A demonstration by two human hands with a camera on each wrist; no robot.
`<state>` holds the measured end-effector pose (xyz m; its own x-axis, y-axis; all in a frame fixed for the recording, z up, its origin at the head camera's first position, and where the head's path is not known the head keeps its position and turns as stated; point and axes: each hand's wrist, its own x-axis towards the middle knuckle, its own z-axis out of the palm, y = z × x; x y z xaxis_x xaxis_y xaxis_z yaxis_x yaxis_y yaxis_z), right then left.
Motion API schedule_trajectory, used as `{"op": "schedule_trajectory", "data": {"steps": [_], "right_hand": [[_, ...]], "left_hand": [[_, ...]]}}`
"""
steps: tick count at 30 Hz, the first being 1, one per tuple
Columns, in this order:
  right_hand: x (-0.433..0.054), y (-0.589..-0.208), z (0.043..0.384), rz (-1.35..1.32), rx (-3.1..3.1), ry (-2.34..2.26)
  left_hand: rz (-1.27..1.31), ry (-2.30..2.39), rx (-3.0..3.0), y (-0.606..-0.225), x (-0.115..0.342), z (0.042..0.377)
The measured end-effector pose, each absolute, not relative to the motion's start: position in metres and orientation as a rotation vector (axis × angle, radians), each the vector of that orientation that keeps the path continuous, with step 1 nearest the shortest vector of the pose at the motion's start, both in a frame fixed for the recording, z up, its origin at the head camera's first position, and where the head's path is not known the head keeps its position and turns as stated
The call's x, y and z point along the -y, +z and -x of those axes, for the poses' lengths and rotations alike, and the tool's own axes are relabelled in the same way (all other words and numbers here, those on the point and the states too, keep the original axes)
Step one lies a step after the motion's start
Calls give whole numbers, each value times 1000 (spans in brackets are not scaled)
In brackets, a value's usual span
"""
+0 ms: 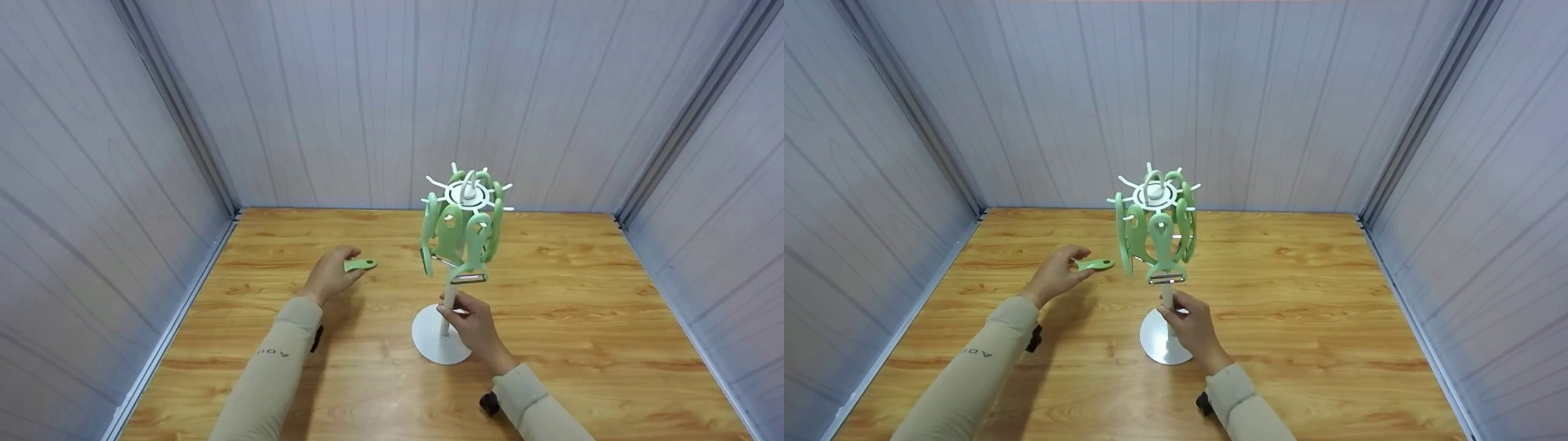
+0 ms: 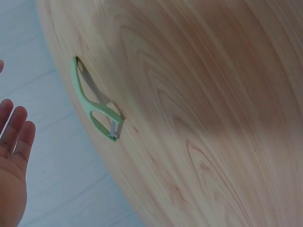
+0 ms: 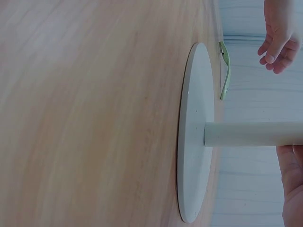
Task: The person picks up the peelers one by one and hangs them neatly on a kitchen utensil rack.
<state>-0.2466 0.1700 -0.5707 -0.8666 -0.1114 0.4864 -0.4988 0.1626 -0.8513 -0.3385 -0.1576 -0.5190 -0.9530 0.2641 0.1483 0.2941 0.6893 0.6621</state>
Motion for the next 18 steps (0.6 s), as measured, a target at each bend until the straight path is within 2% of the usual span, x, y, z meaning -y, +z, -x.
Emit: {"op": "schedule_trajectory", "data": {"steps": [18], "right_hand": [[-170, -572, 246, -578, 2136, 1779]], "left_hand": [[230, -1169, 2962, -534, 172, 351]]}}
